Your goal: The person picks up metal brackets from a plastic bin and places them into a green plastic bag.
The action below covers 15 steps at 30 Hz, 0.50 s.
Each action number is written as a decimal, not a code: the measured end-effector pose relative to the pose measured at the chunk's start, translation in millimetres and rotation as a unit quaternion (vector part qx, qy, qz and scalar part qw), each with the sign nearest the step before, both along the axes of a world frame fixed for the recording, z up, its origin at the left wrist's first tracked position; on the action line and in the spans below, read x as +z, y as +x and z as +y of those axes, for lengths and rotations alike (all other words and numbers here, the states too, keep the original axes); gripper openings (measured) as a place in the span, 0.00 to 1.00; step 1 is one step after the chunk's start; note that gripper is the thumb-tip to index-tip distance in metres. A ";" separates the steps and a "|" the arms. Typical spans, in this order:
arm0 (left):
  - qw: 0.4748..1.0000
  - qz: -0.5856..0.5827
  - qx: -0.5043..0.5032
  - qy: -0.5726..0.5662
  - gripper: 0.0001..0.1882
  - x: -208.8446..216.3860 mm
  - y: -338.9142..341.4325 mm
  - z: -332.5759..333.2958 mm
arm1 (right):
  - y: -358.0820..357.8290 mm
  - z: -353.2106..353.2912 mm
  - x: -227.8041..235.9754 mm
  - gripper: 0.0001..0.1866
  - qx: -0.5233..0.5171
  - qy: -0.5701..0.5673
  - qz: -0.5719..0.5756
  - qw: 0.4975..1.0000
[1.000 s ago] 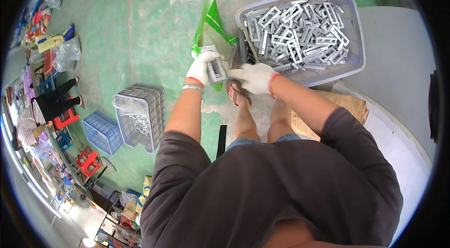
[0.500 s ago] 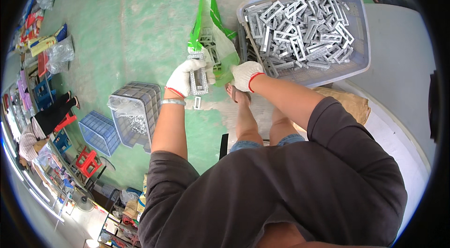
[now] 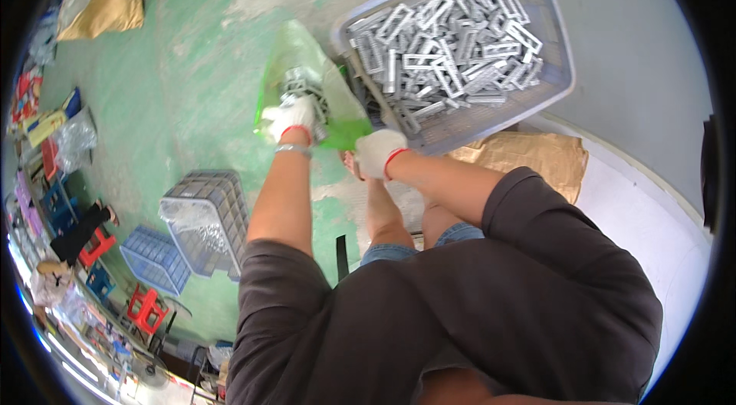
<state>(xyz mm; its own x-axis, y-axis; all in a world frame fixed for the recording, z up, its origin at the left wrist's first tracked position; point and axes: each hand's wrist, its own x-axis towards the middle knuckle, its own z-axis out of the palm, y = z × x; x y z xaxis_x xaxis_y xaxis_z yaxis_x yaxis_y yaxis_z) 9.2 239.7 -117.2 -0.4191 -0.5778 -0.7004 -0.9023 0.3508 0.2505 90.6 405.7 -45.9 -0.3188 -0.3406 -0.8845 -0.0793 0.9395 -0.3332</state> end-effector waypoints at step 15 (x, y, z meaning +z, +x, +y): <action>0.983 0.001 -0.186 -0.012 0.44 -3.6 74.4 -21.7 | -62.5 198.4 15.2 0.22 -0.068 0.051 0.302 0.949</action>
